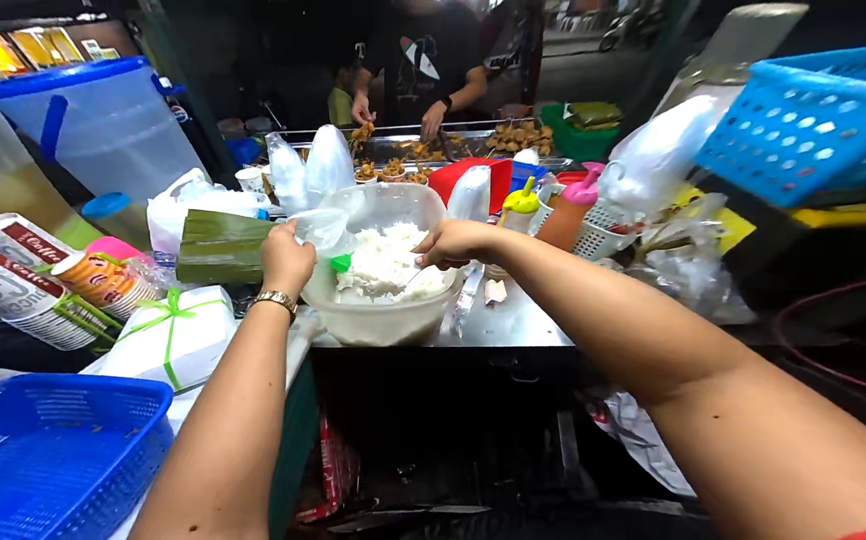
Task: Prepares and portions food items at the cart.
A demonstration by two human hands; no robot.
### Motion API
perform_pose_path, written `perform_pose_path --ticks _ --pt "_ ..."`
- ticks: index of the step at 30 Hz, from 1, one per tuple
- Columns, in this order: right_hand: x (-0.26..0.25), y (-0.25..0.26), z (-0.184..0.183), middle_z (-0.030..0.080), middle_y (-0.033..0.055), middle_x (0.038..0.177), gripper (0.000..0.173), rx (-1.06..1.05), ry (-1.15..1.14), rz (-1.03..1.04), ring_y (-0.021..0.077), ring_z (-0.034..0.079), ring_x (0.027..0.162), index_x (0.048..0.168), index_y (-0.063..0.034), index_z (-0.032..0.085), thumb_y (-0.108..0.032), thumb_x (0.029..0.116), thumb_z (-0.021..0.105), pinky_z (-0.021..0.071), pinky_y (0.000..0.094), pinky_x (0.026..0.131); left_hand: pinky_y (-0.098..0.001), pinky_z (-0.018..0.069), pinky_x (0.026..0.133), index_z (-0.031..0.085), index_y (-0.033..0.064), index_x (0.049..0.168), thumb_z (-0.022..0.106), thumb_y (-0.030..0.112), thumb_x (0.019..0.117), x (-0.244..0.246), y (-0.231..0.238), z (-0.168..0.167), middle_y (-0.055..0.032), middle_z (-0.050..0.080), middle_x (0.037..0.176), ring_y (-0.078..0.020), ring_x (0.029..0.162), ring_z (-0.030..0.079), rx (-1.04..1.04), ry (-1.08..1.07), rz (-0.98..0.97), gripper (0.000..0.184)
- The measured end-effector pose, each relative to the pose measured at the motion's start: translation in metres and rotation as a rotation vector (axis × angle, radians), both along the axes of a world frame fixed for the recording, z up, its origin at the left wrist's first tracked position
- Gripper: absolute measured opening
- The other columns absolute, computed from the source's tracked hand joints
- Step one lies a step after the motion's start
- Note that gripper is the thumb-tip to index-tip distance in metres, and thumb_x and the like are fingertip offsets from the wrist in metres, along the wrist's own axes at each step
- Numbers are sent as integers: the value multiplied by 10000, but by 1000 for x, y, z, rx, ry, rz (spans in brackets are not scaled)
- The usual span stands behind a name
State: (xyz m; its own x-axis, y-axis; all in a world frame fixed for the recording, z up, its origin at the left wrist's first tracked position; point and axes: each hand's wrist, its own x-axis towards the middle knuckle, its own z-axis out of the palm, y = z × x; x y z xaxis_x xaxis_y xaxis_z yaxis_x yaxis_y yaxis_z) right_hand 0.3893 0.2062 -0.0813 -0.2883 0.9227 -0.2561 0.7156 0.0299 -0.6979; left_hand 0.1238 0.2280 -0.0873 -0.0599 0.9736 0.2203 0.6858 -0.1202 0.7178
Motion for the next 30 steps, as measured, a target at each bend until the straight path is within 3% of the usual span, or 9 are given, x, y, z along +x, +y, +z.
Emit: perform_pose_path --ticks 6,8,11,14,16,20,22,24,30 --pt "15 -12 19 490 -36 594 279 -12 72 -73 22 344 462 1239 -7 693 -188 1050 594 287 204 460 -591 500 997 524 -75 1428 669 -34 914 18 -12 9 -293 523 1446 -436 1171 631 -142 431 -299 535" --pt "14 -7 20 498 -36 581 263 -8 83 -73 19 353 449 1206 -5 709 -184 1043 607 287 199 448 -492 573 871 482 -37 1477 696 -16 919 28 -19 12 -260 543 1438 -340 964 707 -188 379 -365 598" --pt "1 1 25 530 -24 584 233 51 -54 -76 31 374 459 1125 -30 747 -214 1019 651 314 223 461 -389 592 657 417 -2 1534 728 -28 890 34 -18 7 -261 680 1137 -233 630 671 -215 259 -397 715" --pt "-26 5 40 608 59 727 251 136 -364 -46 149 508 617 1035 -8 746 -246 1006 673 453 377 623 -338 548 544 331 21 1586 725 -79 862 35 -16 -5 -250 687 950 -197 500 591 -202 212 -396 830" --pt "-50 -1 53 658 161 868 247 187 -541 -16 280 621 778 928 39 700 -201 981 677 498 525 729 -324 532 520 308 50 1601 736 -106 843 37 -12 -14 -246 683 950 -182 483 573 -211 153 -425 885" --pt "-97 -26 69 662 256 1148 240 259 -839 92 433 626 1110 1018 58 688 -170 989 616 459 661 828 -296 511 493 490 60 1483 778 -118 790 43 -12 -24 -192 706 944 -146 477 564 -221 37 -510 771" --pt "-110 -29 67 659 254 1149 250 304 -928 123 434 622 1121 1018 59 694 -169 1010 592 471 639 814 -273 503 489 591 7 1310 785 -126 783 44 -18 -18 -154 681 882 -129 479 551 -212 -18 -530 577" --pt "-116 -32 71 655 248 1129 247 333 -975 127 423 623 1110 998 62 690 -152 1020 568 477 617 811 -257 507 497 610 2 1268 772 -138 789 45 -21 -10 -143 675 984 -115 519 558 -239 -94 -513 524" --pt "-112 -45 98 660 225 1069 185 416 -977 58 393 643 1038 965 39 682 -131 977 610 478 586 755 -230 499 540 459 -12 1470 703 -168 820 40 -17 4 -170 633 1214 -102 627 591 -343 -377 -384 712"
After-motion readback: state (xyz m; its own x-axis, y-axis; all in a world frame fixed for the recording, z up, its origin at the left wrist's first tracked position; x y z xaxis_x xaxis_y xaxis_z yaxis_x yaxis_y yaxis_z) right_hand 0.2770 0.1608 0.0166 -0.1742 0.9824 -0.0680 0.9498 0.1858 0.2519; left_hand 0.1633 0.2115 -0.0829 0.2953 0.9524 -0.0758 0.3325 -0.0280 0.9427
